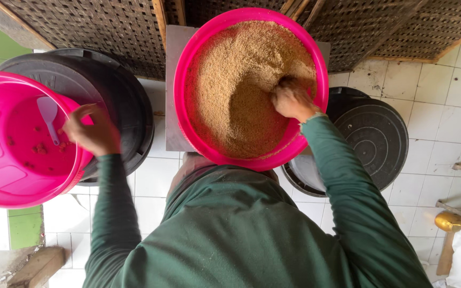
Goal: The person mixes a large bowl of fine, granular food product by hand, repeatedly reaching into the bowl and turning the contents.
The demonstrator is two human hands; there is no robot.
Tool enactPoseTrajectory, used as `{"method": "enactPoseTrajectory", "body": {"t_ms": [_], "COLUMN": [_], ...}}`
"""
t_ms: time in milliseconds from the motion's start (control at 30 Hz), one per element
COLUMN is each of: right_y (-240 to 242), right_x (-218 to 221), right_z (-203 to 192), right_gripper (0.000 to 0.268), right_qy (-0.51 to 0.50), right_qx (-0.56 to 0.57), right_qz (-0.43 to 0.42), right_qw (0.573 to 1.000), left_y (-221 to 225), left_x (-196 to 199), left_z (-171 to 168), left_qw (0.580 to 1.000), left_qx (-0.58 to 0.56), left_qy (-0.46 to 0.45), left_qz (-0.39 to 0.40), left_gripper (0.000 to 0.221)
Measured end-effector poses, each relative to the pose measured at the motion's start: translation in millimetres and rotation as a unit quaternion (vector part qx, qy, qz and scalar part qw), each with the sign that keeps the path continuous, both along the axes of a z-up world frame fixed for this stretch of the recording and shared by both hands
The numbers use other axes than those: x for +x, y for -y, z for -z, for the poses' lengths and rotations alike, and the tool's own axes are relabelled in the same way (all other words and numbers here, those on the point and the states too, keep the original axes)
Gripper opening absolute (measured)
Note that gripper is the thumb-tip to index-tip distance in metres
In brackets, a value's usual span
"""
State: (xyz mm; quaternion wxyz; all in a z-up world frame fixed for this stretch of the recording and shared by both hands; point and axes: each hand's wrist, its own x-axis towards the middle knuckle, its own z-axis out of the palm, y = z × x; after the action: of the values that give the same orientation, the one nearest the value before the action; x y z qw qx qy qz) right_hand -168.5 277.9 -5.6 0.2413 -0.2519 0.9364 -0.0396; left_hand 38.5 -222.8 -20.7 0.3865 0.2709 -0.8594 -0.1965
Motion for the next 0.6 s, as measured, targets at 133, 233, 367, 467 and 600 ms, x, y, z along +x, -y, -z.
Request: {"method": "enactPoseTrajectory", "body": {"t_ms": [133, 233, 367, 467, 600], "right_y": [13.9, 15.4, 3.8, -7.6, -26.7], "right_x": [-14.5, -27.4, -36.3, -40.8, -20.1], "right_z": [50.6, 73.7, 89.5, 91.5, 83.8], "right_gripper": [0.030, 0.028, 0.027, 0.027, 0.028], "right_qy": [0.098, 0.124, 0.163, 0.197, 0.242], "right_qx": [0.128, 0.150, 0.142, 0.096, -0.029], "right_qz": [0.013, 0.026, 0.062, 0.106, 0.184], "right_qw": [0.987, 0.981, 0.974, 0.970, 0.952], "left_y": [102.8, 139.8, 166.0, 185.7, 210.7], "left_x": [44.0, 76.8, 86.8, 79.8, 83.0], "left_z": [52.5, 66.8, 78.4, 89.4, 101.8], "left_qw": [0.964, 0.938, 0.922, 0.893, 0.854], "left_qx": [0.071, 0.114, 0.124, 0.168, 0.246], "left_qy": [0.119, 0.167, 0.221, 0.248, 0.232], "left_qz": [-0.227, -0.281, -0.294, -0.335, -0.395], "left_gripper": [0.011, 0.013, 0.013, 0.010, 0.008]}}
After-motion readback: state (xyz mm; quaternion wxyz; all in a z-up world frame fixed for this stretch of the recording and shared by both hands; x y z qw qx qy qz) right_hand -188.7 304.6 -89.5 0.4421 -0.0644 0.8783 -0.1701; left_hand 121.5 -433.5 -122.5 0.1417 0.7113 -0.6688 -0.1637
